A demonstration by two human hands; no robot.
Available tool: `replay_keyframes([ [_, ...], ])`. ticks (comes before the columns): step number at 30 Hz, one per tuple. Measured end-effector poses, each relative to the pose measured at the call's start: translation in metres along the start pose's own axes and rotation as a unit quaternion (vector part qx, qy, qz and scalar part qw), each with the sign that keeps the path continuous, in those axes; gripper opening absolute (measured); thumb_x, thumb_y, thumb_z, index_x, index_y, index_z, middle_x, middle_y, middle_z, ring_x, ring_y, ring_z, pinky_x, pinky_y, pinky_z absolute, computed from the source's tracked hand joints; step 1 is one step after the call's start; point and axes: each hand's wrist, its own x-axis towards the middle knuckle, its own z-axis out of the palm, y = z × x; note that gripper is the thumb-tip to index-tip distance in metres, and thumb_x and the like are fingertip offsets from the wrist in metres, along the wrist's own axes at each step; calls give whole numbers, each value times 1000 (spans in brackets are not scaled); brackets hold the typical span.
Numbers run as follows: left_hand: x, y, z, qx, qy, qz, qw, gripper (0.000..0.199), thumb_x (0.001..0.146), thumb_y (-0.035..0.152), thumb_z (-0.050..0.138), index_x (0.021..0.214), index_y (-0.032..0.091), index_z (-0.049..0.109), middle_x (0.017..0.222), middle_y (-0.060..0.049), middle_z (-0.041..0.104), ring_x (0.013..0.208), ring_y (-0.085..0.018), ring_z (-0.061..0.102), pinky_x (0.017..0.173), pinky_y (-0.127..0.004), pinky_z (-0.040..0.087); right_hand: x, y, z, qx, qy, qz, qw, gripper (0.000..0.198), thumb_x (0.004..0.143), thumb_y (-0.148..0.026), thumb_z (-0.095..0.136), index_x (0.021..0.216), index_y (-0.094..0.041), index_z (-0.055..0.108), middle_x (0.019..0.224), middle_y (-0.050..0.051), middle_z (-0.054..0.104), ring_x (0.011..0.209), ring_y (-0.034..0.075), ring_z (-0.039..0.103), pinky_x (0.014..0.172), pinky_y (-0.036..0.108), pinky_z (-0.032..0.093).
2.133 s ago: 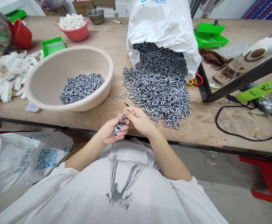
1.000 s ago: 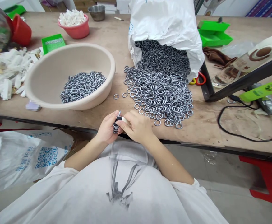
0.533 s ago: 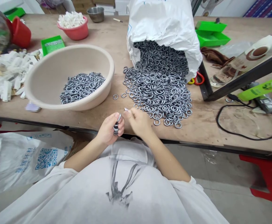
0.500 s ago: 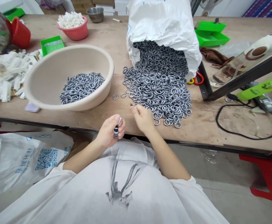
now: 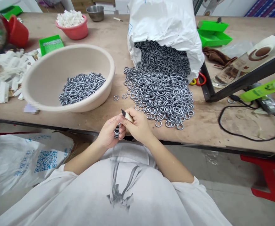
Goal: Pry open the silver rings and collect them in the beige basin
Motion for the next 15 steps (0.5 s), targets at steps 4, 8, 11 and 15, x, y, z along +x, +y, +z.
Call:
replay_keyframes([
  [4,0,3,-5,-4,2,12,1000,48,74,56,75,71,19,45,54,7,47,38,-4,42,35,-16,31,20,5,-4,-126,4,-36,991,35,96,-52,55,82,-20,61,68,1,63,65,17,60,62,28,43],
  [8,-2,8,-10,-12,2,26,1000,42,76,47,75,68,18,46,55,6,48,40,-5,43,36,-17,33,56,13,-2,-453,-41,-49,889,21,97,-27,51,92,-18,69,91,8,72,83,23,65,69,31,42],
  [11,-4,11,-14,-6,4,10,1000,39,74,47,76,70,16,52,56,4,52,40,-5,45,35,-17,33,82,18,8,-560,-93,-39,822,42,98,-21,42,138,-22,57,120,14,70,101,27,67,74,32,46],
  [15,-5,15,-18,3,11,-11,1000,38,71,46,78,81,13,62,58,2,56,40,-5,46,36,-17,32,102,19,22,-603,-123,-15,788,49,102,-23,31,147,-20,47,126,20,67,111,31,66,81,36,50],
])
